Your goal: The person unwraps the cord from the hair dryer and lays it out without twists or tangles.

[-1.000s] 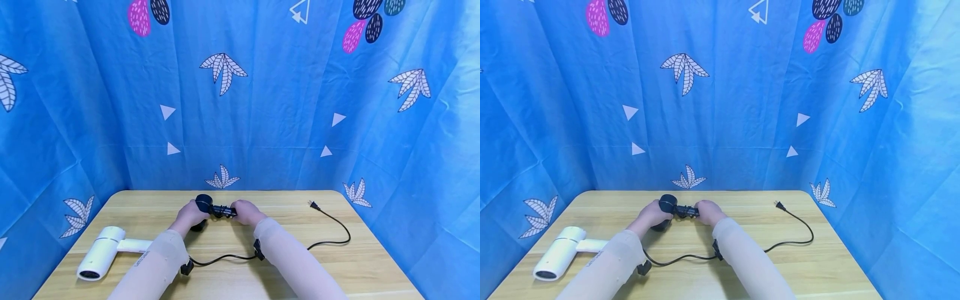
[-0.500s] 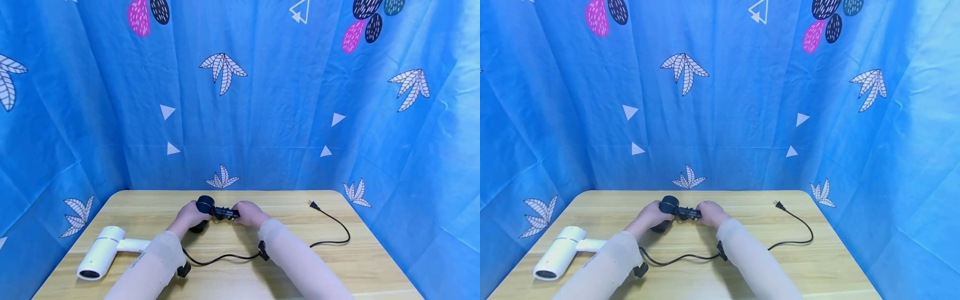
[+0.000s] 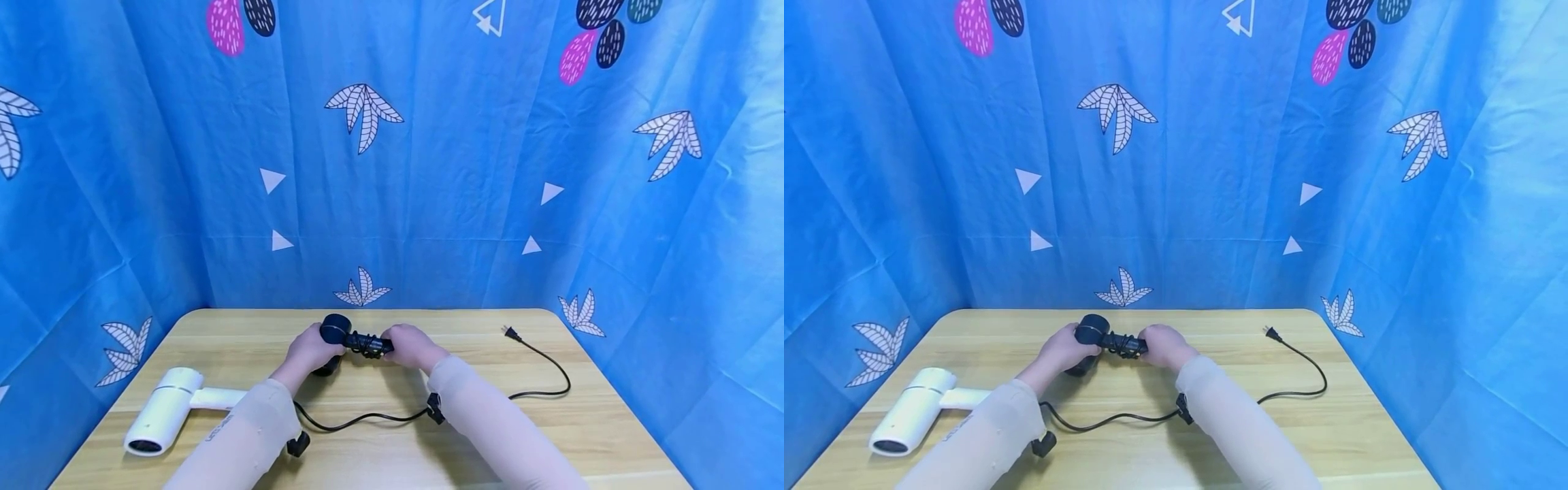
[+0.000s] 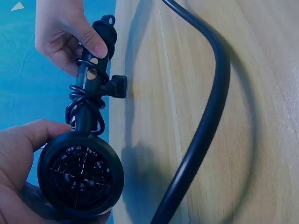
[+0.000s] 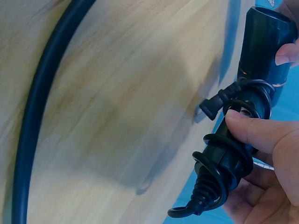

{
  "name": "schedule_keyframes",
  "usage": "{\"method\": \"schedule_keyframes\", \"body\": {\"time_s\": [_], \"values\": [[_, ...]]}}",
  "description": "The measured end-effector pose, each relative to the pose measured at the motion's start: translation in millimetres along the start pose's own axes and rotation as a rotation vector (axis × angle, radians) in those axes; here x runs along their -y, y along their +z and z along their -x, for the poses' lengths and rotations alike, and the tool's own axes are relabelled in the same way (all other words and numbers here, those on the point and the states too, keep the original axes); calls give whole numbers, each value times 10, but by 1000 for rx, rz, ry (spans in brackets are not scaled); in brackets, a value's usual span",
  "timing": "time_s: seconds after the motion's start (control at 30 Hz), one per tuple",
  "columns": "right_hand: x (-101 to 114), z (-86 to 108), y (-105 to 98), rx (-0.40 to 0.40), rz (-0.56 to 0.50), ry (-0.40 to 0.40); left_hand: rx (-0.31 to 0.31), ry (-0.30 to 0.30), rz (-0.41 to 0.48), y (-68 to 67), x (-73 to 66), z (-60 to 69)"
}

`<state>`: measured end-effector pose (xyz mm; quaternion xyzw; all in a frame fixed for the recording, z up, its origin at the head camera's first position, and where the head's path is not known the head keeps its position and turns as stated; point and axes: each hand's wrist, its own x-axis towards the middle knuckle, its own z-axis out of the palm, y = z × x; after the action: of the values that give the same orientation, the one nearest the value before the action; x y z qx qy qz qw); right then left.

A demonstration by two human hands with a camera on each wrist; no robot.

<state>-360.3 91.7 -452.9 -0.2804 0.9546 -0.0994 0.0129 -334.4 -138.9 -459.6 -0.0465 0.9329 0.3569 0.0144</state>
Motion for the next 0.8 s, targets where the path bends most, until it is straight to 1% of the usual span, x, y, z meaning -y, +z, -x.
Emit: {"method": "schedule_keyframes", "body": {"time_s": [0.13, 0.3, 0.37, 0.57, 0.8], "values": [[-5, 14, -31, -22, 15, -11, -12, 13, -4, -15, -33, 26], [-18, 32, -34, -18, 25, -2, -26, 14, 3, -9, -57, 48], [-25, 41, -35, -24, 29, -13, -32, 11, 4, -1, -60, 54], [-36, 85, -78, -50, 32, -35, -56, 29, 7, 0, -95, 78], [-40, 130, -139, -47, 21, -30, -51, 40, 6, -36, -161, 123]]}}
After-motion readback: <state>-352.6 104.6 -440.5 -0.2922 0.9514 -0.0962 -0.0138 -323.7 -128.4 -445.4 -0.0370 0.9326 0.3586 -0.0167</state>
